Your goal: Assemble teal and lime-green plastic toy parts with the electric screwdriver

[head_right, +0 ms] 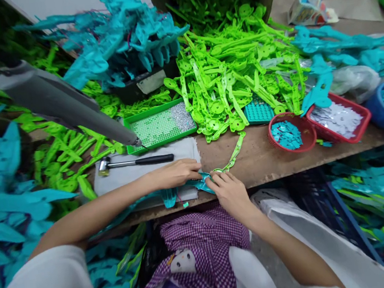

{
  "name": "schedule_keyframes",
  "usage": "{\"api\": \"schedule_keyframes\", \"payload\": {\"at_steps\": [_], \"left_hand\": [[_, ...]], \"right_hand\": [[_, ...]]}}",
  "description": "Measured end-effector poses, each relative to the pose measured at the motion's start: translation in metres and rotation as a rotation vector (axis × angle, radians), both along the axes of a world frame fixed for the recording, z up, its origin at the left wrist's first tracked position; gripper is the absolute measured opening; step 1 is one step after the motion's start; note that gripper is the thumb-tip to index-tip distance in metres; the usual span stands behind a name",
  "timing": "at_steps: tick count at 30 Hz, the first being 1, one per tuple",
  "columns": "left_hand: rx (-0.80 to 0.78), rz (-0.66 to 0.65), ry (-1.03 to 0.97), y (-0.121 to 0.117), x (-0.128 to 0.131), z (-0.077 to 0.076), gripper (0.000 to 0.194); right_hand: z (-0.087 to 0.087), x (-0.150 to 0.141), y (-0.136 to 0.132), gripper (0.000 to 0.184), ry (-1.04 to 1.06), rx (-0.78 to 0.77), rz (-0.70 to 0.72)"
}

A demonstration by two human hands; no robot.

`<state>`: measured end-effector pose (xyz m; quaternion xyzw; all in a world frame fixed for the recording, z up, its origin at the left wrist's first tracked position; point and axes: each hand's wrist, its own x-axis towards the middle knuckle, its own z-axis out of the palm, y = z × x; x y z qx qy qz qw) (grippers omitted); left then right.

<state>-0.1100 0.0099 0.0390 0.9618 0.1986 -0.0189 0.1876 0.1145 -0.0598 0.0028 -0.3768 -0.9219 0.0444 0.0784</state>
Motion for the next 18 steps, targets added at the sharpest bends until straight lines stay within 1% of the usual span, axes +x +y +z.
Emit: {"api": "schedule_keyframes", "payload": {"at_steps": [3, 8, 10, 12, 14, 16, 18], "left_hand": [[-0.031, 0.035, -0.026, -0.001, -0.005, -0.003, 0.033], [-0.020, 0.063, -0.024, -0.001, -0.005, -0.014, 0.032], [-0.027, 0.101, -0.012, -0.001, -0.004, -0.016, 0.032], [-0.066, 0.151, -0.028, -0.001, -0.005, -0.016, 0.035], [-0.139, 0.200, -0.070, 0.000, -0.007, -0.016, 0.037], [-0.230, 0.243, -0.126, 0.001, -0.009, -0.016, 0.039], [-0.320, 0.293, -0.197, 0.003, -0.010, -0.015, 0.042]], "right_hand": [[-0.001, -0.001, 0.000, 0.037, 0.015, -0.017, -0.008], [0.002, -0.002, 0.001, 0.039, 0.042, -0.069, -0.002], [0.005, 0.003, 0.001, 0.039, 0.132, -0.123, 0.004], [0.009, 0.013, 0.001, 0.038, 0.313, -0.169, -0.030], [0.014, 0.025, 0.003, 0.035, 0.534, -0.188, -0.162], [0.019, 0.037, 0.010, 0.030, 0.717, -0.173, -0.358], [0.025, 0.044, 0.023, 0.028, 0.853, -0.142, -0.545]]}}
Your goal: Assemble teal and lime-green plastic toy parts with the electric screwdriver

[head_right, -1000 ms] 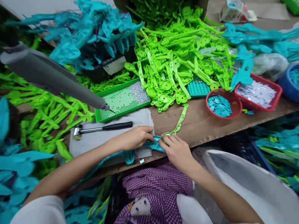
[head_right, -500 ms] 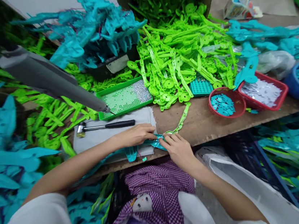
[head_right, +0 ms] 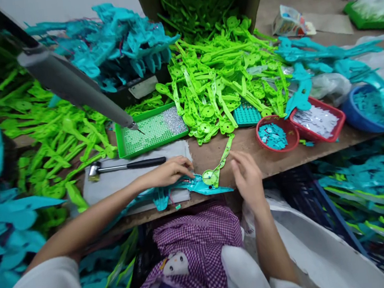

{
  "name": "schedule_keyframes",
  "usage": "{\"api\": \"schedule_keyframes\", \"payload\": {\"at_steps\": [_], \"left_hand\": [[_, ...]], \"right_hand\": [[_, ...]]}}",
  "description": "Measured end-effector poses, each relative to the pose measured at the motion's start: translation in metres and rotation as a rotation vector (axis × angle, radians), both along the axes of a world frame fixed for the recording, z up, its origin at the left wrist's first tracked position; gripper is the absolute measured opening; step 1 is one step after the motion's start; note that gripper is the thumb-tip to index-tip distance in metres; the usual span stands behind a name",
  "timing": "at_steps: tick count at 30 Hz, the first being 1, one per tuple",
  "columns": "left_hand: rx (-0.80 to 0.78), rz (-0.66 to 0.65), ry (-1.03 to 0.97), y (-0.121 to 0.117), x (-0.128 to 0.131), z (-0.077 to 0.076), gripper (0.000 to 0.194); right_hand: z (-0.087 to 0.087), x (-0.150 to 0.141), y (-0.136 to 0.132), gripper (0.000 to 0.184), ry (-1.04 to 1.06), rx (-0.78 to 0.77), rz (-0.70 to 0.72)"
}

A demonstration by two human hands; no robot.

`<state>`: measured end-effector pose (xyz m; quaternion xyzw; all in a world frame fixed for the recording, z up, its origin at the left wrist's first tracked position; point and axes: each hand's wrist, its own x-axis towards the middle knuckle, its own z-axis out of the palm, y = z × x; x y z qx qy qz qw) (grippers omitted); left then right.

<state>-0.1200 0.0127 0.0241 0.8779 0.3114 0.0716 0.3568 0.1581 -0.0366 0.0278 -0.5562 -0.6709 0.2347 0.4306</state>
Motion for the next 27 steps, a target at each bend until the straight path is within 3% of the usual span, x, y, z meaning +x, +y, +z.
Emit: {"api": "schedule_keyframes", "payload": {"at_steps": [3, 7, 12, 14, 18, 23, 25, 27], "left_hand": [[-0.088, 0.116, -0.103, 0.004, 0.004, 0.002, 0.044], [-0.071, 0.288, -0.106, 0.005, 0.011, 0.004, 0.033], [0.017, 0.322, -0.048, -0.003, -0.005, 0.005, 0.029], [0.041, 0.365, -0.031, -0.005, -0.013, 0.007, 0.029], [0.093, 0.433, -0.037, -0.003, -0.012, 0.012, 0.035], [0.289, 0.421, 0.023, -0.003, -0.013, 0.013, 0.039], [0.349, 0.437, 0.059, -0.008, -0.024, 0.013, 0.036], [0.360, 0.447, 0.062, -0.017, -0.040, 0.015, 0.031]], "right_hand": [[0.007, -0.003, 0.030, 0.031, 0.179, 0.013, -0.205], [0.004, -0.014, 0.064, 0.036, 0.335, 0.010, -0.218], [-0.030, 0.002, 0.055, 0.033, 0.283, -0.172, -0.197], [-0.036, 0.009, 0.047, 0.033, 0.293, -0.218, -0.209], [-0.012, -0.007, 0.057, 0.030, 0.196, -0.087, -0.043], [0.020, -0.030, 0.115, 0.028, -0.236, 0.073, 0.221], [0.022, -0.017, 0.144, 0.028, -0.315, 0.081, 0.200], [0.023, 0.008, 0.175, 0.030, -0.296, 0.104, 0.084]]}}
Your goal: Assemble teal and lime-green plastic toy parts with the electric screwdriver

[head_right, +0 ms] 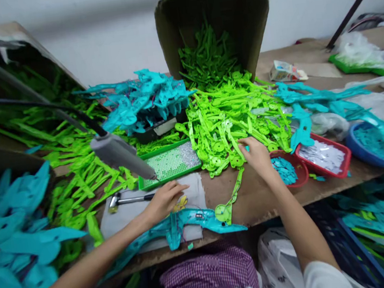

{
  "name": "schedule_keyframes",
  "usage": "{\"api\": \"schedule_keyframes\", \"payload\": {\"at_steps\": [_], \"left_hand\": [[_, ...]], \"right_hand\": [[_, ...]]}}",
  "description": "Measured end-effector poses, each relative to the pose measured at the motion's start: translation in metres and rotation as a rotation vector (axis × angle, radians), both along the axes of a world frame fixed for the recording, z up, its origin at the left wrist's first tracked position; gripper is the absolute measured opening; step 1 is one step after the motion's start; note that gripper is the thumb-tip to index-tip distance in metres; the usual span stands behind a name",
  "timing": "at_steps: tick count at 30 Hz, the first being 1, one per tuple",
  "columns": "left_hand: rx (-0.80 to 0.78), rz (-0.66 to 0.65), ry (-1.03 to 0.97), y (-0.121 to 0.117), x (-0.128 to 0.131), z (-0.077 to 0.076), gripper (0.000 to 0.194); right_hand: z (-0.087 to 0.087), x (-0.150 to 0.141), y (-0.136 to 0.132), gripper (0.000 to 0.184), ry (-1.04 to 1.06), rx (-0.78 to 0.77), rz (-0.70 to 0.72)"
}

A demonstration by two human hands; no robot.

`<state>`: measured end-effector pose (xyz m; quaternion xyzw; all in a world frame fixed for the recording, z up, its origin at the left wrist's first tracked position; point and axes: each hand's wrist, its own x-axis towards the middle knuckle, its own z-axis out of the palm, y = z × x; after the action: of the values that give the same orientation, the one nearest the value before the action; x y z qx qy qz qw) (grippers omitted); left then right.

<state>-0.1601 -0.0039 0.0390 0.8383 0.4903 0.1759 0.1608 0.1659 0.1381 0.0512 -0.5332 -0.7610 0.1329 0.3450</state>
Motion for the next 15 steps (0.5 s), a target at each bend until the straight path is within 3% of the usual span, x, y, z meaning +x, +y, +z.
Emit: {"api": "schedule_keyframes", "payload": {"at_steps": [2, 4, 7, 10, 12, 15], "left_hand": [[0.010, -0.001, -0.014, -0.009, -0.014, 0.001, 0.029], [0.027, -0.008, 0.008, -0.017, -0.022, 0.001, 0.030], [0.095, -0.037, 0.061, -0.026, -0.020, -0.001, 0.037], [0.214, -0.107, 0.095, -0.030, -0.010, -0.006, 0.036], [0.255, -0.178, 0.103, -0.033, -0.002, -0.007, 0.035], [0.177, -0.252, 0.075, -0.041, 0.011, -0.003, 0.039]], "right_hand": [[0.004, 0.030, 0.032, 0.031, 0.013, 0.026, -0.128], [0.010, 0.056, 0.064, 0.030, -0.105, -0.011, -0.277], [0.018, 0.073, 0.108, 0.036, -0.256, -0.064, -0.463], [0.022, 0.063, 0.142, 0.043, -0.341, -0.060, -0.435], [0.020, 0.054, 0.156, 0.047, -0.455, -0.142, -0.365], [0.016, 0.053, 0.166, 0.045, -0.569, -0.246, -0.347]]}}
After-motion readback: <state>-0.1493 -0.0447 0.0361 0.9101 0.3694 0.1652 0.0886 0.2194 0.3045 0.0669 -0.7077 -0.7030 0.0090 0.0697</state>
